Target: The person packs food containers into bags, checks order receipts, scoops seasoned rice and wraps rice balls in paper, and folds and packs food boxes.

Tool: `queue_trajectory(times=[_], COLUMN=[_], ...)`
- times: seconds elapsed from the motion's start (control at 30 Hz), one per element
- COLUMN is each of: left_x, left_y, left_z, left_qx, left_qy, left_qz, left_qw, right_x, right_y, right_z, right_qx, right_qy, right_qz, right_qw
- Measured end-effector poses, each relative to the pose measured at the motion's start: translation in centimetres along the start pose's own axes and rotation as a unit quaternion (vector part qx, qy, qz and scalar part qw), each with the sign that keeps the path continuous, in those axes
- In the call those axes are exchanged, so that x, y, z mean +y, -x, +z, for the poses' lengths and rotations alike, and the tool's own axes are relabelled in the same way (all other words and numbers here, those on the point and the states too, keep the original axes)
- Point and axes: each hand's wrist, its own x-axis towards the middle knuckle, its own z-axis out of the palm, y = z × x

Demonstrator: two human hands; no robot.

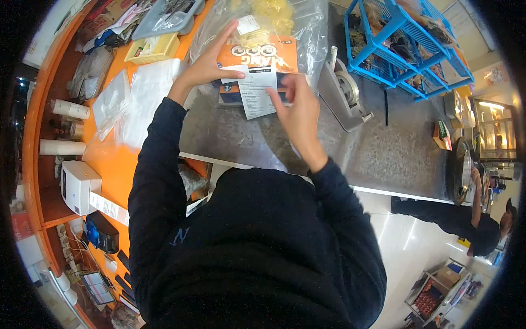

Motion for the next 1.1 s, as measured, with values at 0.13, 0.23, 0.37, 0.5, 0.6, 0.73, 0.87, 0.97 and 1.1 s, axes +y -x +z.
queue_trajectory(times=[0.13,0.23,0.37,0.5,0.6,0.73,0.87,0.97,1.1], left_x=[-0.1,-0.7,2.0,2.3,2.7,2.6,3.0,3.1,2.9], left_y=[-0.3,0.1,-0.5,0.0,0.3,0.4,0.6,0.6,0.5], left_z=[0.1,0.2,-0.7,-0.7,-0.5,-0.3,-0.2,-0.2,-0.3], left_qx=[0.003,0.010,-0.050,-0.043,-0.036,-0.030,-0.026,-0.029,-0.028], left_qy=[0.000,-0.010,-0.016,-0.020,-0.034,-0.035,-0.032,-0.037,-0.044], left_qz=[0.016,0.015,-0.077,-0.065,-0.058,-0.050,-0.055,-0.074,-0.076], left_qw=[1.000,1.000,0.996,0.997,0.997,0.998,0.998,0.996,0.996], right_x=[6.3,5.6,5.3,4.6,3.9,5.2,6.6,6.9,6.9], right_y=[5.1,6.0,8.4,10.4,10.5,10.1,10.1,10.1,10.0], right_z=[5.1,5.3,1.5,-1.6,-2.6,-2.6,-2.0,-1.8,-1.5], right_qx=[0.060,-0.297,-0.411,-0.401,-0.376,-0.381,-0.395,-0.394,-0.388], right_qy=[-0.098,-0.296,-0.272,-0.396,-0.421,-0.409,-0.386,-0.380,-0.356], right_qz=[0.034,0.176,0.167,0.269,0.269,0.265,0.266,0.266,0.261], right_qw=[0.993,0.891,0.854,0.781,0.781,0.786,0.790,0.794,0.809])
